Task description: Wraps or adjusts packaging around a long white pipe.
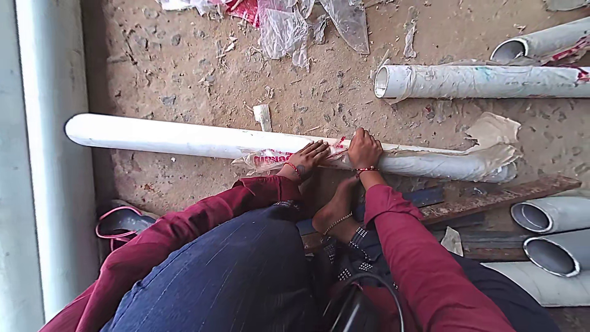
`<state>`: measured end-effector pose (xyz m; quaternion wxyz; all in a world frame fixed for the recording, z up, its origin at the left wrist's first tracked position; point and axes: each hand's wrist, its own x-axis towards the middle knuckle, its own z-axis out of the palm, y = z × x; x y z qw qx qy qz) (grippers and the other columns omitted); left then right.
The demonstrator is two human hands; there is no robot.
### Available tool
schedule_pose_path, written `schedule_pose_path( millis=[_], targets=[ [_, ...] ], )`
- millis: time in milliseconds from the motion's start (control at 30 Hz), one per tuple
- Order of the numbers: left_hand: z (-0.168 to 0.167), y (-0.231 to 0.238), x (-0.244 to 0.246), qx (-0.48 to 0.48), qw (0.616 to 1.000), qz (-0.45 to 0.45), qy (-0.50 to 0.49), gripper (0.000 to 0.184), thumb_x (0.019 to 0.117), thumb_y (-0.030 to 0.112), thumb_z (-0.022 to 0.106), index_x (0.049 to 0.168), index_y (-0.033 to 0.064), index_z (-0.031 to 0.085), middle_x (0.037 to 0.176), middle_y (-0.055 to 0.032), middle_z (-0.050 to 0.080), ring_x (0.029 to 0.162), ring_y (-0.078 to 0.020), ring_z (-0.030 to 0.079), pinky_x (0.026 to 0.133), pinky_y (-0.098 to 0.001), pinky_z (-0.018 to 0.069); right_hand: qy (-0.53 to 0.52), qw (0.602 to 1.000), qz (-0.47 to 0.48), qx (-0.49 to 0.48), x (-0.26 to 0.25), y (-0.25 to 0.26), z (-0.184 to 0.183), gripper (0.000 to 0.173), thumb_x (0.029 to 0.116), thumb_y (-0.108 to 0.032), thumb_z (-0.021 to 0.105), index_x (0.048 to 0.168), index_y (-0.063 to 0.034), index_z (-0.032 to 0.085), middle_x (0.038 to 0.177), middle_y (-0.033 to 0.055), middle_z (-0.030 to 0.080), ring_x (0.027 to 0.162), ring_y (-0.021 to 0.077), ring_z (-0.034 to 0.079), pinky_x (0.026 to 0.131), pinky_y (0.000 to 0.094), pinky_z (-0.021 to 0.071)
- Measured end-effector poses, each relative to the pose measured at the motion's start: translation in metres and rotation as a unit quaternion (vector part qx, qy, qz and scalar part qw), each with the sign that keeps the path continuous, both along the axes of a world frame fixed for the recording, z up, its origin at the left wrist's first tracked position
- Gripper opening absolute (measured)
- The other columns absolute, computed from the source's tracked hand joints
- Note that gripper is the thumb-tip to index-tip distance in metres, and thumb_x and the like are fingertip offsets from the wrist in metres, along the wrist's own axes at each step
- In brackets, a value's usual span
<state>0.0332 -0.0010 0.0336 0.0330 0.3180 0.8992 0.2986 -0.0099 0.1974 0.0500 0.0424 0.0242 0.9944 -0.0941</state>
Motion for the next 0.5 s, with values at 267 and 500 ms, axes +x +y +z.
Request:
schedule_pose_path(
  millis=[267,500],
  targets=[
    [-0.008,-0.009,0.015,0.129,0.991,0.007,0.024,0.019,0.0933,-0.007,0.059,0.106,-0.0096,0.074,0.126,-0.0269,0.069,0.124,-0.0462,0.064,0.106,-0.0532,0.0515,0.205,0.974,-0.006,-0.093,0.055,-0.012,0.031,0.029,0.1057,-0.011,0.048,0.108,0.0063,0.071,0.080,0.0222,0.072,0.068,0.0382,0.072,0.057,0.0496,0.0539],
    [0.004,-0.010,0.002,0.136,0.989,0.015,-0.049,0.017,0.0972,0.002,0.062,0.102,-0.0063,0.075,0.129,-0.0217,0.070,0.127,-0.0410,0.064,0.105,-0.0551,0.0514,-0.027,0.996,-0.031,-0.077,0.089,-0.050,0.035,0.030,0.1076,-0.011,0.046,0.113,0.0093,0.068,0.080,0.0256,0.072,0.079,0.0444,0.074,0.073,0.0580,0.0546]
  ],
)
